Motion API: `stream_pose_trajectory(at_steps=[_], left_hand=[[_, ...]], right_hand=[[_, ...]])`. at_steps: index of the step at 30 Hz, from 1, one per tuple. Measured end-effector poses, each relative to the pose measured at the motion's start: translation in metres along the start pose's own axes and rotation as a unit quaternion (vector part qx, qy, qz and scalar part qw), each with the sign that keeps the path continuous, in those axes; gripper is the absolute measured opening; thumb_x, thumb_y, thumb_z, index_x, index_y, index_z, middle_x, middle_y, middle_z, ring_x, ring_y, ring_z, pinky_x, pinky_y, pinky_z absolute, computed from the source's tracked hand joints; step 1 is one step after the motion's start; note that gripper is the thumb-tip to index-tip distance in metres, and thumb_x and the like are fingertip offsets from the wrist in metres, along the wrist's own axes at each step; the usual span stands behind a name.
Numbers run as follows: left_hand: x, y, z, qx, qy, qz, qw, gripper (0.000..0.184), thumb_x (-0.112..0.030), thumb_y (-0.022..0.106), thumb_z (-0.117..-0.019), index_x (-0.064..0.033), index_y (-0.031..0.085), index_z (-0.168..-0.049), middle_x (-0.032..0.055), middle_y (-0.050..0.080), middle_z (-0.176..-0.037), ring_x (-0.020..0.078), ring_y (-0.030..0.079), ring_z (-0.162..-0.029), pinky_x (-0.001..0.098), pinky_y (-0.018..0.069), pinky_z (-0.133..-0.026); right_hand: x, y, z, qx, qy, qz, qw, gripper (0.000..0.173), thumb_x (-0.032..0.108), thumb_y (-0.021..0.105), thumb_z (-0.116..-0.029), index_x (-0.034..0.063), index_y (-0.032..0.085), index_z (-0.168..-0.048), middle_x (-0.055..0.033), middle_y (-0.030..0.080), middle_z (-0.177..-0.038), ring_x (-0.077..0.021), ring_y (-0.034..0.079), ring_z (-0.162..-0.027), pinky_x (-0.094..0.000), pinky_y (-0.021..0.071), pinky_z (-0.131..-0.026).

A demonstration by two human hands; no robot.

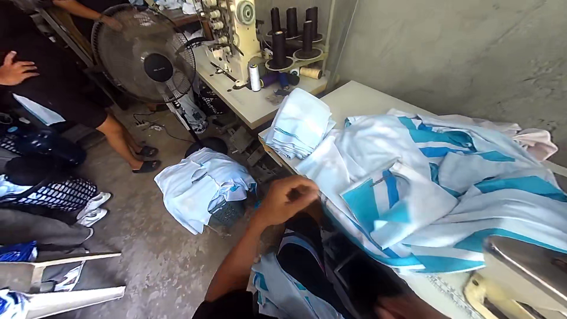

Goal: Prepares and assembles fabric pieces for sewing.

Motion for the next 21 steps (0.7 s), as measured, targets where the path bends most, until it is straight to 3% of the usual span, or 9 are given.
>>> stream_pose_trajectory(at_steps=[5,8,11,13,16,18,21], left_hand=[[0.051,-0.100,0.028,-0.224,-0.107,-0.011,0.969,0.015,-0.007,0.057,-0.1001,-0.0013,0.066,-0.110,0.0002,0.072,-0.089,0.0103,0.070,-0.078,0.0343,0.0613,-0.077],[0.107,-0.189,0.022,-0.369,-0.138,-0.036,0.918,0.016,-0.012,0.051,-0.1040,-0.0044,0.058,-0.117,-0.0038,0.066,-0.083,0.0079,0.065,-0.069,0.0322,0.0596,-0.069],[0.158,-0.275,0.018,-0.476,-0.222,-0.102,0.845,0.025,-0.018,0.053,-0.1056,-0.0008,0.054,-0.123,0.0022,0.061,-0.088,0.0087,0.062,-0.067,0.0305,0.0577,-0.066],[0.189,-0.323,0.016,-0.498,-0.301,-0.136,0.802,0.030,-0.021,0.056,-0.1048,-0.0006,0.055,-0.127,0.0098,0.063,-0.095,0.0147,0.063,-0.072,0.0351,0.0566,-0.069],[0.234,-0.391,0.008,-0.498,-0.389,-0.154,0.759,0.043,-0.019,0.063,-0.1010,0.0039,0.052,-0.135,0.0233,0.067,-0.114,0.0308,0.068,-0.094,0.0498,0.0562,-0.084],[0.257,-0.429,0.004,-0.491,-0.425,-0.175,0.740,0.049,-0.021,0.065,-0.0993,0.0050,0.050,-0.138,0.0264,0.064,-0.121,0.0362,0.066,-0.104,0.0542,0.0531,-0.092],[0.268,-0.478,-0.016,-0.458,-0.442,-0.256,0.728,0.055,-0.021,0.065,-0.0984,0.0069,0.047,-0.142,0.0309,0.062,-0.127,0.0455,0.061,-0.119,0.0628,0.0481,-0.101]], right_hand=[[-0.001,0.080,-0.127,0.085,-0.130,0.003,0.988,0.025,0.032,0.062,-0.1016,0.0096,0.073,-0.102,-0.0028,0.070,-0.083,-0.0091,0.067,-0.073,-0.0250,0.0582,-0.067],[0.002,0.119,-0.205,0.167,-0.175,0.009,0.970,0.025,0.030,0.059,-0.1022,0.0086,0.072,-0.098,-0.0041,0.069,-0.081,-0.0135,0.067,-0.070,-0.0306,0.0581,-0.065],[-0.005,0.163,-0.280,0.269,-0.167,0.049,0.947,0.028,0.029,0.057,-0.1028,0.0048,0.072,-0.101,-0.0101,0.070,-0.083,-0.0234,0.069,-0.073,-0.0432,0.0577,-0.067],[-0.017,0.192,-0.334,0.319,-0.130,0.081,0.935,0.032,0.030,0.055,-0.1040,0.0030,0.071,-0.106,-0.0137,0.071,-0.091,-0.0278,0.070,-0.082,-0.0478,0.0570,-0.075],[-0.046,0.243,-0.413,0.363,-0.078,0.134,0.919,0.039,0.035,0.053,-0.1054,0.0007,0.068,-0.116,-0.0183,0.068,-0.108,-0.0318,0.068,-0.099,-0.0482,0.0542,-0.089],[-0.067,0.280,-0.454,0.390,-0.058,0.180,0.901,0.050,0.042,0.053,-0.1056,-0.0003,0.062,-0.130,-0.0224,0.063,-0.123,-0.0362,0.063,-0.116,-0.0499,0.0498,-0.101],[-0.078,0.328,-0.494,0.430,-0.035,0.248,0.867,0.064,0.051,0.054,-0.1036,0.0027,0.050,-0.146,-0.0256,0.054,-0.138,-0.0437,0.051,-0.130,-0.0577,0.0446,-0.104]])
Point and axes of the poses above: each hand's wrist, its own z-axis away from the middle knuckle, its own y-axis out of the palm, x = y × z, the point moved 3 cm from there along -z, towards the middle knuckle
